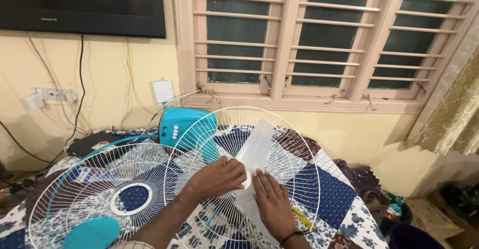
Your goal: The person disassembles a small electric fan on a bed. They remove the front grille, then the fan blades, and finally the rear grille. They also handle the fan's base and use a screwdriver on it.
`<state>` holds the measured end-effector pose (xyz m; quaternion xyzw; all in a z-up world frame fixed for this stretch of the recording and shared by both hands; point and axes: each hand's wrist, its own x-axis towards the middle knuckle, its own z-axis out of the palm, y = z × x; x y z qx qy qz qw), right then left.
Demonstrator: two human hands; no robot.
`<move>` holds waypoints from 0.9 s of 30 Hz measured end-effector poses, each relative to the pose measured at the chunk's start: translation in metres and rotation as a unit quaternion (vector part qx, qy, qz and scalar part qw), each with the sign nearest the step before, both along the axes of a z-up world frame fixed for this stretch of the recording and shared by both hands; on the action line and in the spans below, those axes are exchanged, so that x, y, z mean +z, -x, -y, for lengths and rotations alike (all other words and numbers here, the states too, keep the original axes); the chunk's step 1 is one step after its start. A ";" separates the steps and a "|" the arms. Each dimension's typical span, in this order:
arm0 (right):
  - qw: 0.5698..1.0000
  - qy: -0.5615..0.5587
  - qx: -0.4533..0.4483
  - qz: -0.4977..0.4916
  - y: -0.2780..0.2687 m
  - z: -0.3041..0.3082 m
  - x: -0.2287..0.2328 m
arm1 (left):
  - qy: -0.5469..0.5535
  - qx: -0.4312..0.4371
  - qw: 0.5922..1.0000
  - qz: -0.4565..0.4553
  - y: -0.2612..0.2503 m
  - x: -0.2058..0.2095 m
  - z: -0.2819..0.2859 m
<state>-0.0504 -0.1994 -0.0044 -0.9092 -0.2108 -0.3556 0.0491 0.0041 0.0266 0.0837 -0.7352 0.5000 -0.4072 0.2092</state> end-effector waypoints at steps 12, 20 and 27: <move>0.995 -0.096 -0.002 -0.005 0.007 -0.016 -0.012 | 0.181 0.120 0.974 -0.066 0.011 -0.039 0.026; 0.995 -0.101 0.001 0.005 0.001 -0.013 -0.020 | 0.409 0.243 0.866 -0.155 0.020 -0.059 0.060; 0.993 -0.113 -0.003 -0.016 0.001 -0.011 -0.022 | 0.433 0.306 0.807 -0.259 0.036 -0.038 0.064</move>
